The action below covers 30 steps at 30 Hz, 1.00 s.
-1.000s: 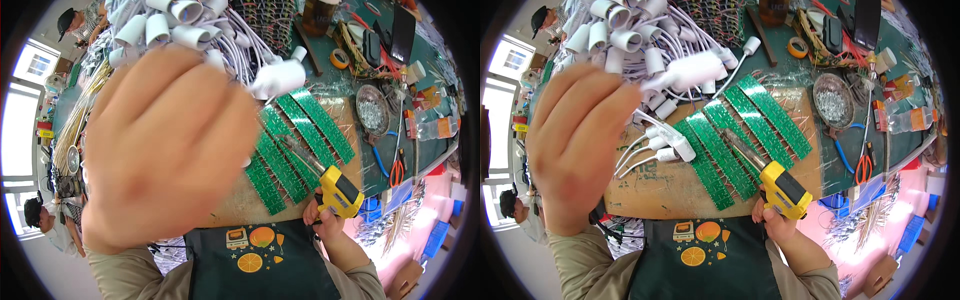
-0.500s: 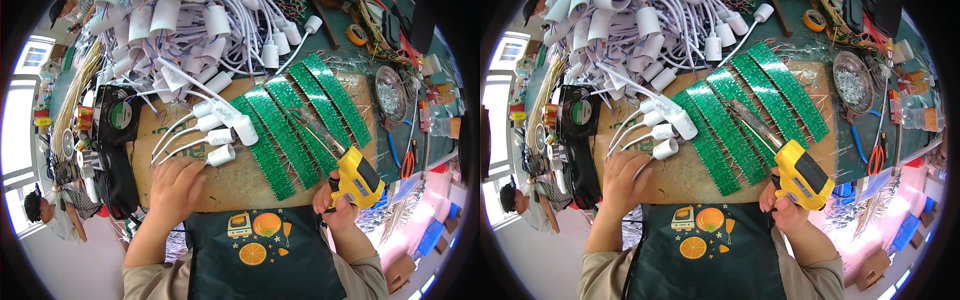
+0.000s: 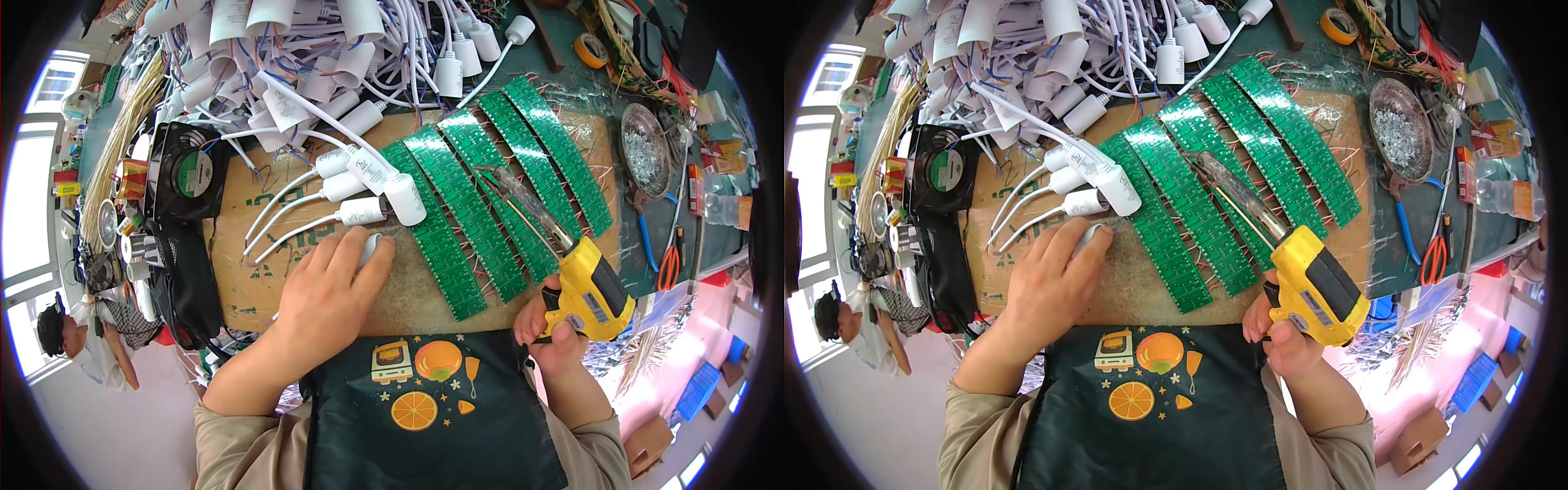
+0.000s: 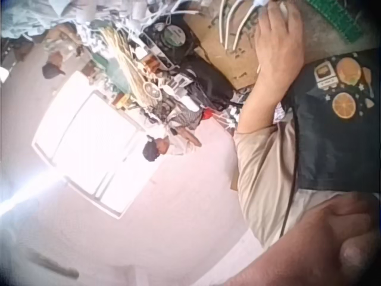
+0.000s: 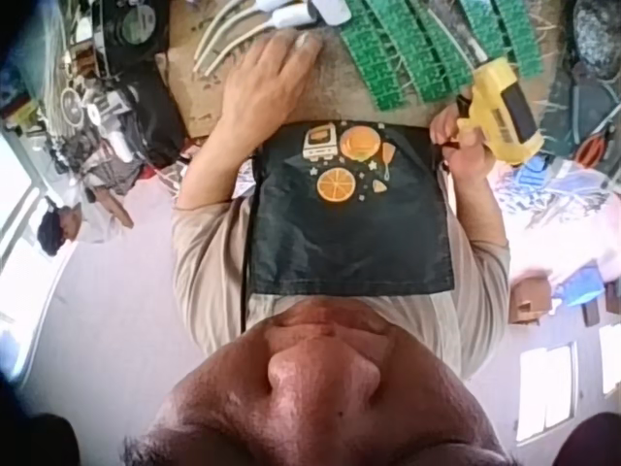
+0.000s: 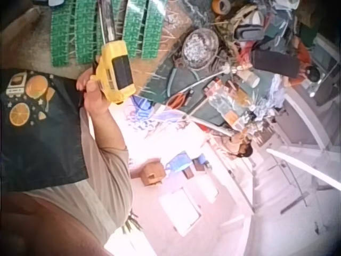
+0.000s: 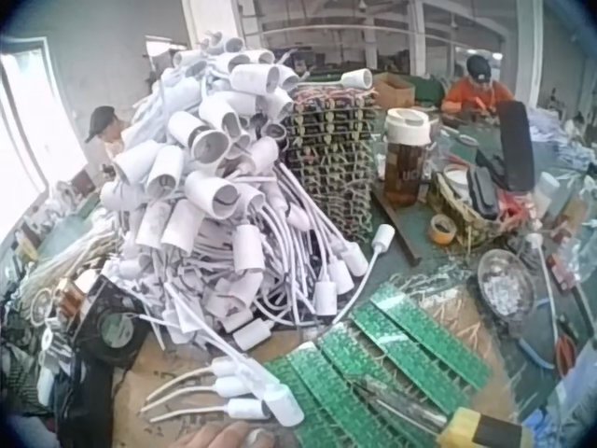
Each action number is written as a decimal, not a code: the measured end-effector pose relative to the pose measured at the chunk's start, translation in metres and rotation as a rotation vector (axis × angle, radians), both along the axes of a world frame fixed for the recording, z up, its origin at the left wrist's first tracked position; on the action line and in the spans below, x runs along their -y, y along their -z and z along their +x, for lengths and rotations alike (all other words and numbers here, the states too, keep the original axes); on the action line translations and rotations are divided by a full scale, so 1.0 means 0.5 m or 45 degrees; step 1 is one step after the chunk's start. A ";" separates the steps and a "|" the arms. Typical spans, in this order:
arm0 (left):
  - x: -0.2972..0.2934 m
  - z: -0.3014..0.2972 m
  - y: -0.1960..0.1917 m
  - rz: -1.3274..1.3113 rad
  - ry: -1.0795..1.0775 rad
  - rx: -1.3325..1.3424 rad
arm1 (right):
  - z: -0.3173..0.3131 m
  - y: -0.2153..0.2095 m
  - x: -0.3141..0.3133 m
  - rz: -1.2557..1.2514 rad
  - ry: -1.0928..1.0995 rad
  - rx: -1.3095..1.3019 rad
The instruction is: The person solders wire connections from light socket assemblies onto circuit board strips using a soldering gun, picking up the socket components one at a time from a pile.
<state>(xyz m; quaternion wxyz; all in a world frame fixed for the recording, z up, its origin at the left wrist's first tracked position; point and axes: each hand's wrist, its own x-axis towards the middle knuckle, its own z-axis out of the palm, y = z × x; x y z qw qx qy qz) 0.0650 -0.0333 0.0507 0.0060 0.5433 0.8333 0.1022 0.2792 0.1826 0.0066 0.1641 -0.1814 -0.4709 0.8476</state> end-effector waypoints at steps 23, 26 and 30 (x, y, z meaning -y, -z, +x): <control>-0.018 0.019 0.084 0.458 -0.031 -0.043 | 0.075 0.017 0.016 0.299 -0.335 0.156; -0.020 0.018 0.086 0.478 -0.012 -0.038 | 0.088 0.027 0.012 0.383 -0.414 0.204; -0.023 0.020 0.088 0.538 0.003 -0.001 | 0.092 0.030 0.011 0.377 -0.439 0.282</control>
